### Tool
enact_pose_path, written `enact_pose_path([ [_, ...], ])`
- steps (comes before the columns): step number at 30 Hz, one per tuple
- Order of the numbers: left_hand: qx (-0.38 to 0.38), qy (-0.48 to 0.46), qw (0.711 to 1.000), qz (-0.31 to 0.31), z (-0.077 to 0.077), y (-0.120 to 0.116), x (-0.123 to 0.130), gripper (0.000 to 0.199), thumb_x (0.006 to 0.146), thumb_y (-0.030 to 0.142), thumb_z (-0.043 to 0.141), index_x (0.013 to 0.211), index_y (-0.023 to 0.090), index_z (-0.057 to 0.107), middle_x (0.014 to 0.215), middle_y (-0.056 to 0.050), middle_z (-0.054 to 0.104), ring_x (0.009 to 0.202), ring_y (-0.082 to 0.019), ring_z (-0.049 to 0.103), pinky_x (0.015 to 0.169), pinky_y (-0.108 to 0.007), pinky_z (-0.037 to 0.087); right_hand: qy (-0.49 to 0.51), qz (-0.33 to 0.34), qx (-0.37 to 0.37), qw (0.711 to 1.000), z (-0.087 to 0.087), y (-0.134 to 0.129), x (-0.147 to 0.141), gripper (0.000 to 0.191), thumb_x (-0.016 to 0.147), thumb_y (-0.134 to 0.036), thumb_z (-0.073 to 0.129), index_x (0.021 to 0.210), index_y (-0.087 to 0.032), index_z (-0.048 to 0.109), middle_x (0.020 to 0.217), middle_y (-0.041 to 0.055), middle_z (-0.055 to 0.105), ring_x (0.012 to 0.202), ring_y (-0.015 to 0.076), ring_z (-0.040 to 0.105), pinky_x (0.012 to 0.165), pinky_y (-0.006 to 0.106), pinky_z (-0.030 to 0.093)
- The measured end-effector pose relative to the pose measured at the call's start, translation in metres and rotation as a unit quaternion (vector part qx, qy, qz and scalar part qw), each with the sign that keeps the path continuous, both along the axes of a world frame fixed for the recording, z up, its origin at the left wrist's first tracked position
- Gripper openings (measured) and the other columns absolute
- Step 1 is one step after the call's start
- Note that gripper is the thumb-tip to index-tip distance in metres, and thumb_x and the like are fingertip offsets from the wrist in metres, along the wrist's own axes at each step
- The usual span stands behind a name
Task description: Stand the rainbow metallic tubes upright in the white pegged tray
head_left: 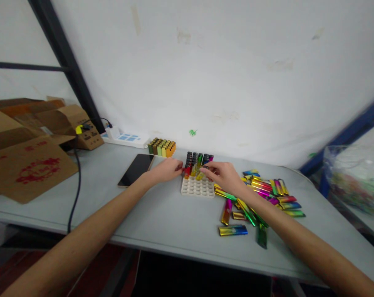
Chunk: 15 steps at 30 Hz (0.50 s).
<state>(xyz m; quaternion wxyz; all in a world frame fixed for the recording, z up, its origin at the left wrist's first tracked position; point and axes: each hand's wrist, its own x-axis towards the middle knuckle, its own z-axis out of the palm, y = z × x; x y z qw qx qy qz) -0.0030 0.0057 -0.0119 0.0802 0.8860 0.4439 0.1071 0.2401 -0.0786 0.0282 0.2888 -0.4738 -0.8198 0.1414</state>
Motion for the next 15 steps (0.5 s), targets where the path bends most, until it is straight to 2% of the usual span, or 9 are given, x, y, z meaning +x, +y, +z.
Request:
enact_pose_path([
  [3, 0.000, -0.002, 1.000, -0.004, -0.001, 0.000, 0.000, 0.020, 0.088, 0.025, 0.053, 0.083, 0.016, 0.070, 0.075, -0.006, 0.071, 0.069, -0.018, 0.063, 0.063, -0.027, 0.041, 0.007, 0.006, -0.003, 1.000, -0.005, 0.007, -0.007, 0.025, 0.097, -0.038, 0.057, 0.098, -0.017, 0.071, 0.068, 0.0016, 0.072, 0.061, 0.0151, 0.066, 0.061, 0.024, 0.043],
  [7, -0.004, -0.013, 1.000, -0.013, -0.001, 0.000, 0.000, 0.021, 0.088, 0.024, 0.052, 0.083, 0.016, 0.071, 0.079, -0.006, 0.073, 0.073, -0.018, 0.065, 0.063, -0.026, 0.042, -0.020, 0.006, 0.003, 1.000, -0.012, 0.018, -0.010, 0.024, 0.097, -0.037, 0.059, 0.094, -0.017, 0.072, 0.068, 0.0024, 0.073, 0.061, 0.0151, 0.066, 0.058, 0.024, 0.041],
  [11, -0.003, -0.012, 1.000, -0.009, -0.002, 0.001, -0.001, 0.021, 0.088, 0.025, 0.052, 0.081, 0.017, 0.070, 0.078, -0.006, 0.073, 0.073, -0.019, 0.065, 0.063, -0.026, 0.042, -0.055, 0.019, 0.012, 0.998, -0.010, 0.023, -0.010, 0.022, 0.096, -0.035, 0.061, 0.093, -0.016, 0.073, 0.071, 0.0035, 0.074, 0.062, 0.0147, 0.066, 0.058, 0.024, 0.041],
  [15, 0.005, -0.011, 1.000, -0.005, -0.006, 0.004, -0.002, 0.020, 0.088, 0.027, 0.053, 0.080, 0.018, 0.069, 0.074, -0.005, 0.071, 0.070, -0.018, 0.064, 0.061, -0.026, 0.040, -0.026, 0.040, -0.007, 0.999, -0.005, 0.025, -0.014, 0.019, 0.092, -0.035, 0.067, 0.098, -0.017, 0.070, 0.076, 0.0026, 0.075, 0.064, 0.0135, 0.067, 0.059, 0.023, 0.044],
])
